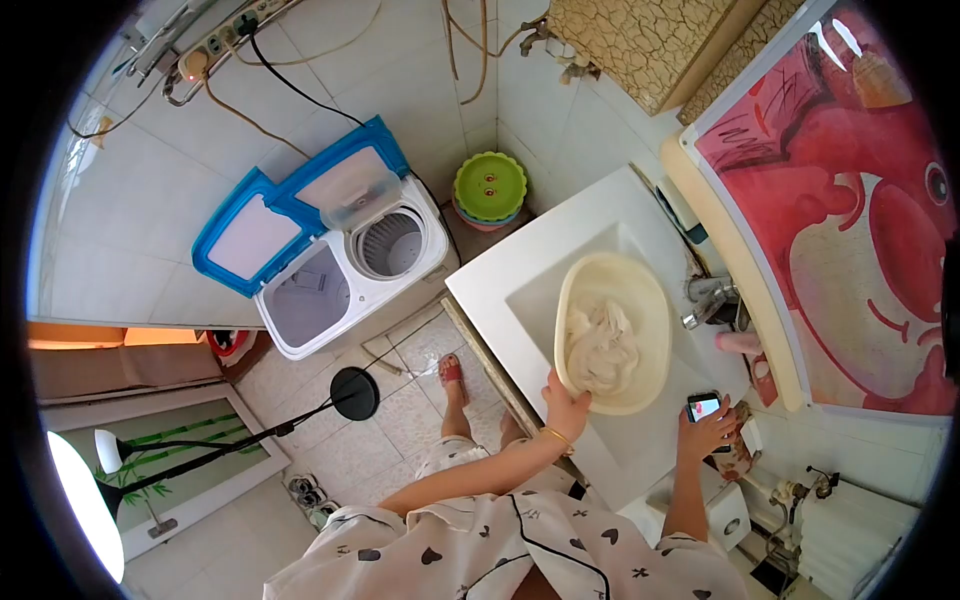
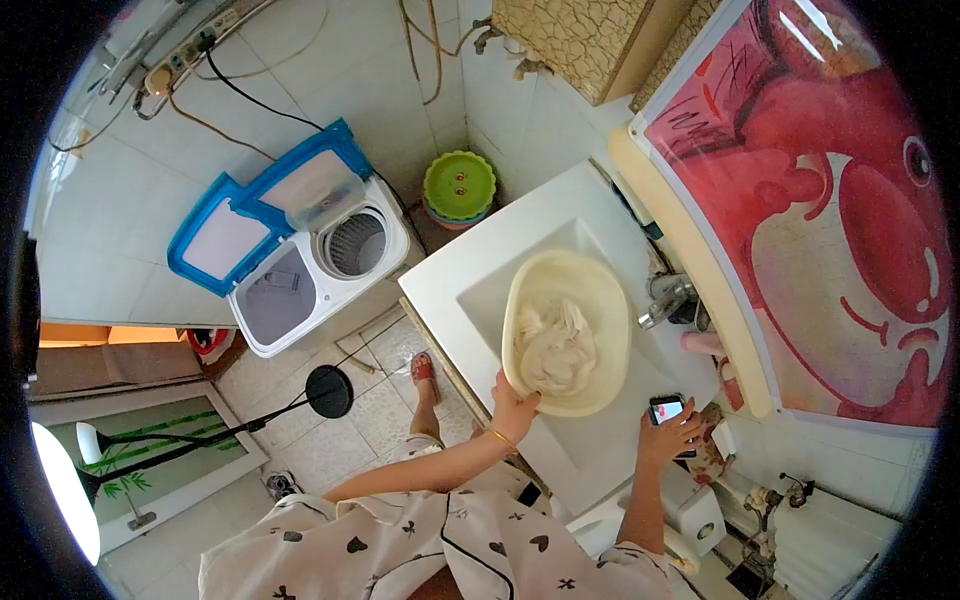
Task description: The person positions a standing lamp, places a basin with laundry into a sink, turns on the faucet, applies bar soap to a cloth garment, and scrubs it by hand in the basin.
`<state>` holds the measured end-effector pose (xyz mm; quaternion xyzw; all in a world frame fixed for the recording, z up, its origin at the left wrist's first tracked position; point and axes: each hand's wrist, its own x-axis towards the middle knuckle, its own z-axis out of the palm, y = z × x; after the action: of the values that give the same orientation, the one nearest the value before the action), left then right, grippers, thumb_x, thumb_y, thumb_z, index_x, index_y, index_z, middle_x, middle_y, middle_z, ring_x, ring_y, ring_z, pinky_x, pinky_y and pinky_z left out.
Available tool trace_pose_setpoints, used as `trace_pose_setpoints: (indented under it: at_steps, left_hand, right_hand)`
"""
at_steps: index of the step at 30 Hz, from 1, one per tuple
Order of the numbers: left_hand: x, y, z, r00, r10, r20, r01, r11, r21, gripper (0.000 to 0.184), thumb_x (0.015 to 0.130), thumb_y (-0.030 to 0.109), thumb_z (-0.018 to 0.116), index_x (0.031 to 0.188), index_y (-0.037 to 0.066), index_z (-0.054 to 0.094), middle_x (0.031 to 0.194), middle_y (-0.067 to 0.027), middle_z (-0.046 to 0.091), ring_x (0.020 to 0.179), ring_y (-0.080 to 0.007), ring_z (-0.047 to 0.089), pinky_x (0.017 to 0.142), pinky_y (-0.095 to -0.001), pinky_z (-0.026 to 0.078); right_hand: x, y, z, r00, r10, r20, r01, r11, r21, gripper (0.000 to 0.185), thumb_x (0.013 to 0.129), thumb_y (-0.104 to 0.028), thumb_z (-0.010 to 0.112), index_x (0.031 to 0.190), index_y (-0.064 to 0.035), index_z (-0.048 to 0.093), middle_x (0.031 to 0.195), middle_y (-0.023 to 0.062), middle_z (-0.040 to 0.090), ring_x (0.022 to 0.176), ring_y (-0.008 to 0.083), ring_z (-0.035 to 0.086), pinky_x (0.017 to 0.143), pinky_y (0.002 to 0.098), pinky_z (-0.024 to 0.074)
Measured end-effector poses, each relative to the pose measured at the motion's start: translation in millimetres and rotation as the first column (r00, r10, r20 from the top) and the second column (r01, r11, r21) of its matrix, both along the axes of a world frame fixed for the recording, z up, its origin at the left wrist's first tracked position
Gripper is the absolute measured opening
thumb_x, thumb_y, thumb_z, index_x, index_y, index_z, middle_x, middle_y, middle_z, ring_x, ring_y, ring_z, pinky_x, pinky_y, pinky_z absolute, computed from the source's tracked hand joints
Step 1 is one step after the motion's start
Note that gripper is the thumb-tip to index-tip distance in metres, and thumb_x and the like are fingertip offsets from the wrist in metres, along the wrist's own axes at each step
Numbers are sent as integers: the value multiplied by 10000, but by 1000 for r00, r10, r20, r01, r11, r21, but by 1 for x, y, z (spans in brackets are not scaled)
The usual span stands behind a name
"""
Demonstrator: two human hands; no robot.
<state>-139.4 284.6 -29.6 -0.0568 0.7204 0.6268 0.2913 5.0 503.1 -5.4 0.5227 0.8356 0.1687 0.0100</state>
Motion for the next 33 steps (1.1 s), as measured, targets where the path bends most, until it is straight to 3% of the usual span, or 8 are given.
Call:
trace_pose_setpoints:
  at_steps: [7,9,16,19,28,30,32,33]
  left_hand:
    - [23,25,-19,995,98,-2,-97,979,-178,533,801,3,529,1260,18,260,1153,-196,308,888,-223,488,581,-308,494]
    - [22,20,-21,938,34,345,-65,995,78,508,796,43,569,1231,23,307,1103,-186,381,851,-219,508,613,-326,500]
    - [9,20,26,97,-340,936,15,940,340,418,806,224,606,1132,5,465,1016,-128,578,1012,-239,579,823,-416,513]
    - [19,23,35,92,-615,783,110,788,605,419,835,220,568,1184,28,435,1033,-109,555,1037,-229,576,870,-396,503]
    - [60,100,-27,593,-712,376,535,697,478,505,796,119,590,1272,105,422,1162,-115,525,1005,-201,577,830,-300,489]
    - [112,130,-115,718,-674,-174,692,664,282,578,748,77,591,1293,81,399,1159,-113,522,939,-179,571,787,-269,480]
    - [127,149,-127,802,-580,-142,592,742,316,617,705,36,585,1293,54,398,1158,-108,522,880,-163,562,732,-251,471]
    - [122,158,-100,833,-520,190,412,812,413,620,687,16,577,1283,39,409,1158,-103,522,855,-158,556,699,-249,465]
  right_hand:
    - [8,6,-5,993,56,-103,-61,997,-48,920,606,-391,767,1340,-100,295,1238,158,408,1167,337,392,952,581,263]
    - [14,10,-10,983,125,-135,-125,992,5,903,593,-369,767,1325,-98,312,1215,146,419,1156,323,395,938,556,265]
    - [17,12,-6,981,145,-126,-154,986,-65,914,583,-352,780,1327,-101,311,1216,137,421,1177,307,376,949,557,237]
    - [18,9,-1,978,150,-146,-163,983,-81,925,603,-375,789,1338,-103,297,1234,150,412,1187,322,370,966,582,218]
    - [13,7,11,972,155,-178,-177,978,-110,1008,536,-358,839,1345,-97,298,1255,149,405,1170,331,377,968,491,258]
    - [16,8,17,976,146,-164,-170,975,-143,998,541,-358,839,1341,-94,303,1246,155,412,1176,340,375,964,490,272]
    - [17,12,20,979,135,-151,-160,973,-166,990,543,-356,838,1336,-91,308,1238,160,418,1180,346,375,960,489,284]
    - [19,13,22,981,128,-144,-153,973,-174,987,543,-355,837,1335,-91,310,1234,163,420,1181,347,377,957,488,289]
